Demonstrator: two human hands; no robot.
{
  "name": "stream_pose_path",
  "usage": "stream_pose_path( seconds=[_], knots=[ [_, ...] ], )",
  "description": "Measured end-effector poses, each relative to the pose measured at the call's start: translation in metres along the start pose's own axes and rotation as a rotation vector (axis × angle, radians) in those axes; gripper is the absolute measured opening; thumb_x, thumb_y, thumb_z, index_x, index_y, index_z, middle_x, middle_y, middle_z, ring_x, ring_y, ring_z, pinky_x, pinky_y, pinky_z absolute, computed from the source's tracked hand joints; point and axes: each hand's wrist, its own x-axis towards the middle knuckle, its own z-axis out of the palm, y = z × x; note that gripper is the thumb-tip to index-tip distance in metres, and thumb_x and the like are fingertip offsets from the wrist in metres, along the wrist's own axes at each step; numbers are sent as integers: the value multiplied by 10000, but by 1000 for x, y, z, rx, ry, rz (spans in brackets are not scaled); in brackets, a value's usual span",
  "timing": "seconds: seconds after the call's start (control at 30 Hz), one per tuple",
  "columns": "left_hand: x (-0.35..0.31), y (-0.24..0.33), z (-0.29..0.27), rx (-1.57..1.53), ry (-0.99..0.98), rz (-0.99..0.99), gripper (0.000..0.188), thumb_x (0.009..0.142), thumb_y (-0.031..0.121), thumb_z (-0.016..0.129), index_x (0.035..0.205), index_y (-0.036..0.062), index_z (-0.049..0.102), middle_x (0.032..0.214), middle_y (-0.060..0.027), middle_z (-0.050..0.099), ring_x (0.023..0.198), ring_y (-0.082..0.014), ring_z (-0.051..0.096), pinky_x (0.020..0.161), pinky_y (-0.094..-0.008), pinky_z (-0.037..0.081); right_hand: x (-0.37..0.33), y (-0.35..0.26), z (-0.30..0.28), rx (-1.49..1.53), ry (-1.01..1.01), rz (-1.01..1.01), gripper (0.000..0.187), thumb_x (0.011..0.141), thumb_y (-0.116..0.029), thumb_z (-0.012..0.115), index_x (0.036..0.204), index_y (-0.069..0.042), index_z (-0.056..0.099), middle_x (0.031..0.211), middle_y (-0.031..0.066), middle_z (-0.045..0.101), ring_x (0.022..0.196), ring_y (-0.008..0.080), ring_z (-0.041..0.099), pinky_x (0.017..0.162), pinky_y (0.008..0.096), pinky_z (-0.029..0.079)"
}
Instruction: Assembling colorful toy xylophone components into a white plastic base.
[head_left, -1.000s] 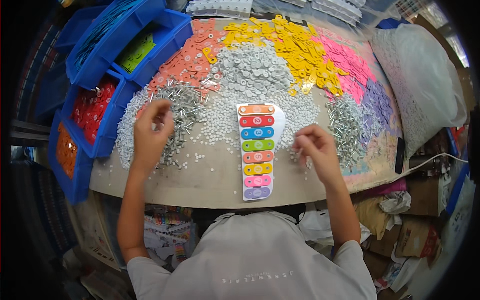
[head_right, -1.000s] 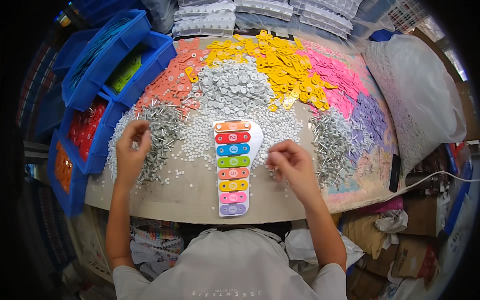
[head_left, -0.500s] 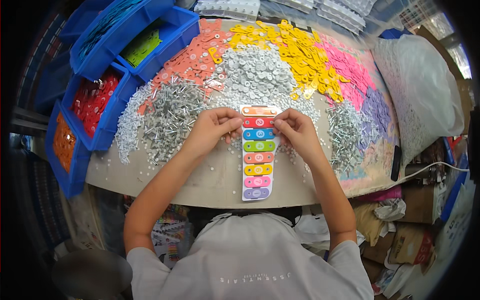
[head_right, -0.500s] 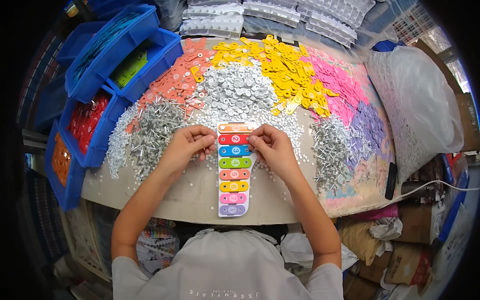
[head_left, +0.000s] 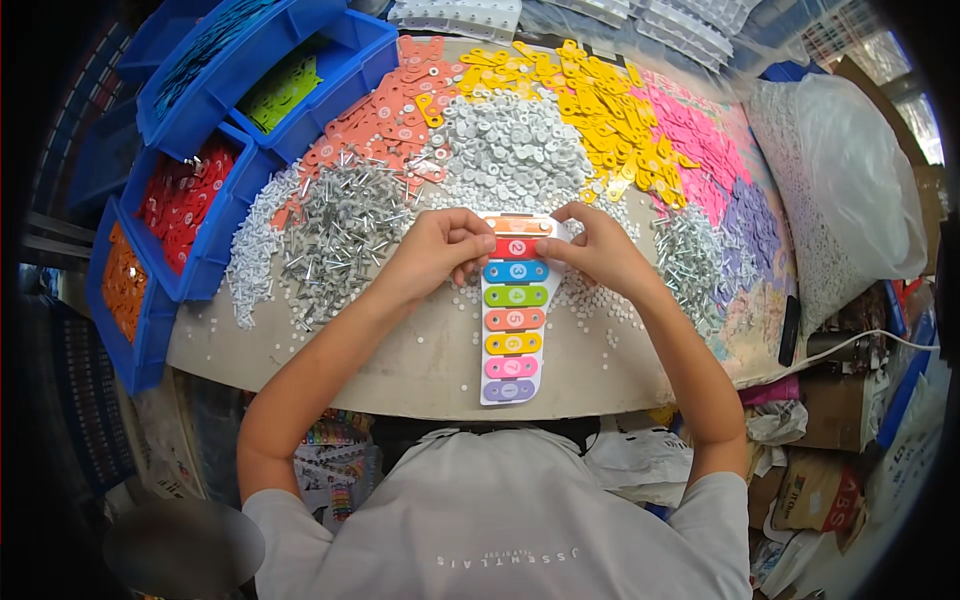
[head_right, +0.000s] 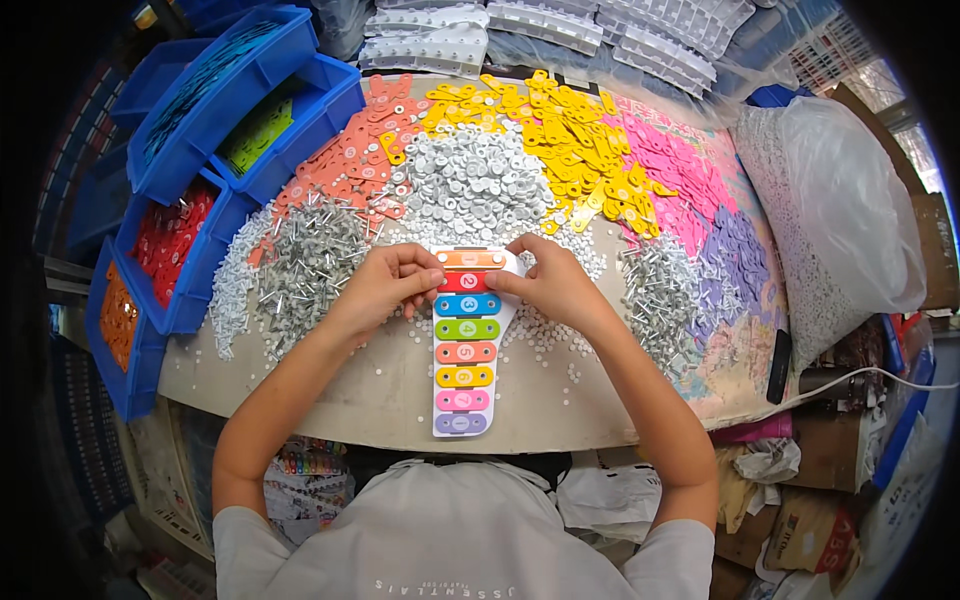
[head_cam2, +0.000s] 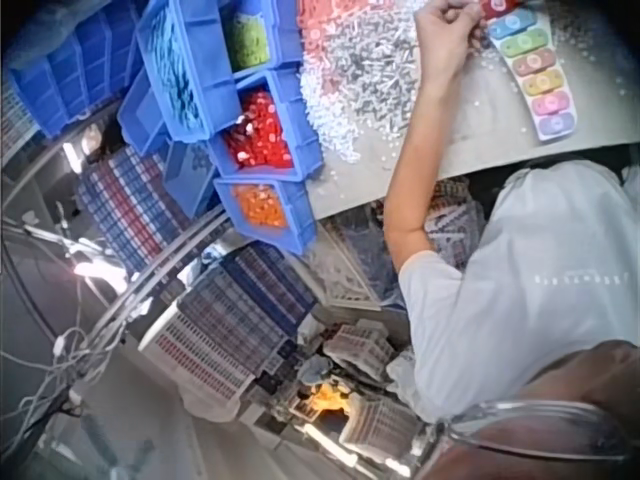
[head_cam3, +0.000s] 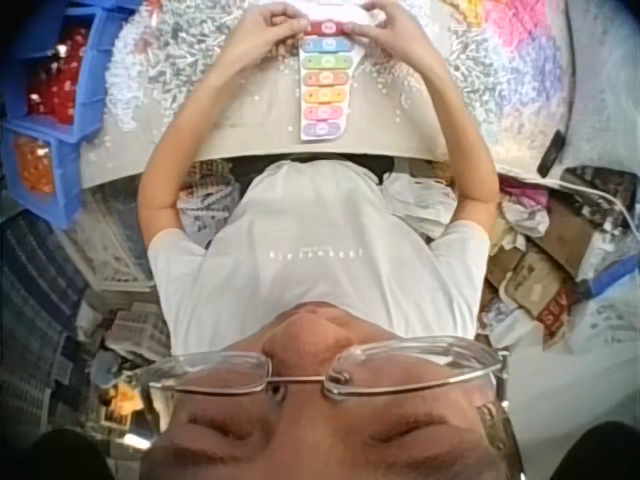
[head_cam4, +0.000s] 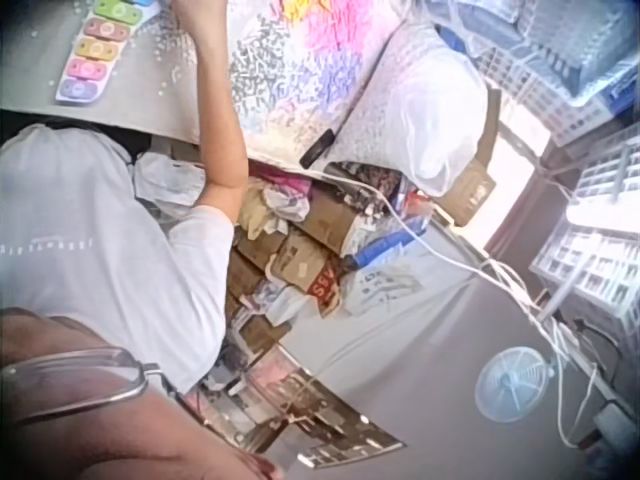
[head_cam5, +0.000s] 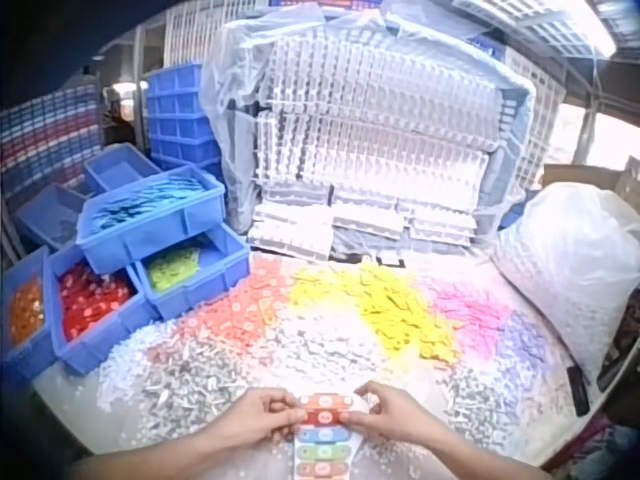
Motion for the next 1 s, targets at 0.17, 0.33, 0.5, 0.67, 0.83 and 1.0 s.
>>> stream_pose_path(
  seconds=[0.17,0.33,0.5,0.67,0.83,1.0],
  knots=[
    [-2,7,12,138,127,-54,349,923,242,740,1124,39,538,726,-2,619,566,-41,510,444,-190,338,21,13,-4,-189,-20,-171,570,819,-415,832,1115,11,597,601,29,583,446,90,506,389,250,342],
    [6,8,8,102,41,-245,374,904,315,762,1032,74,505,702,23,549,517,-32,420,421,-205,267,26,-2,-19,-90,-273,74,500,822,-444,824,996,-32,600,657,38,587,496,85,527,413,245,358],
    [11,8,8,129,-1,-214,353,910,291,761,992,81,490,661,35,507,492,-36,405,396,-218,250,28,1,-14,-127,-239,85,537,806,-436,839,1046,-11,616,703,46,604,540,96,549,436,250,395],
    [21,-7,12,247,67,-61,316,910,205,758,954,51,486,696,6,537,538,-64,469,438,-246,340,28,8,-13,-166,-195,55,499,835,-391,827,1089,-25,602,685,26,588,520,81,525,429,239,375],
    [21,-10,11,262,78,-69,320,905,206,764,964,31,502,704,6,538,566,-74,490,468,-256,379,23,11,-10,-229,-123,-76,553,841,-379,821,1155,15,593,718,60,634,546,93,555,473,261,408],
    [13,-21,-4,322,107,100,383,866,320,764,944,-6,580,737,-78,620,632,-144,599,577,-313,485,4,6,-6,-155,-21,-134,411,879,-349,779,1098,-29,642,788,87,655,694,158,621,605,320,487]
  ],
)
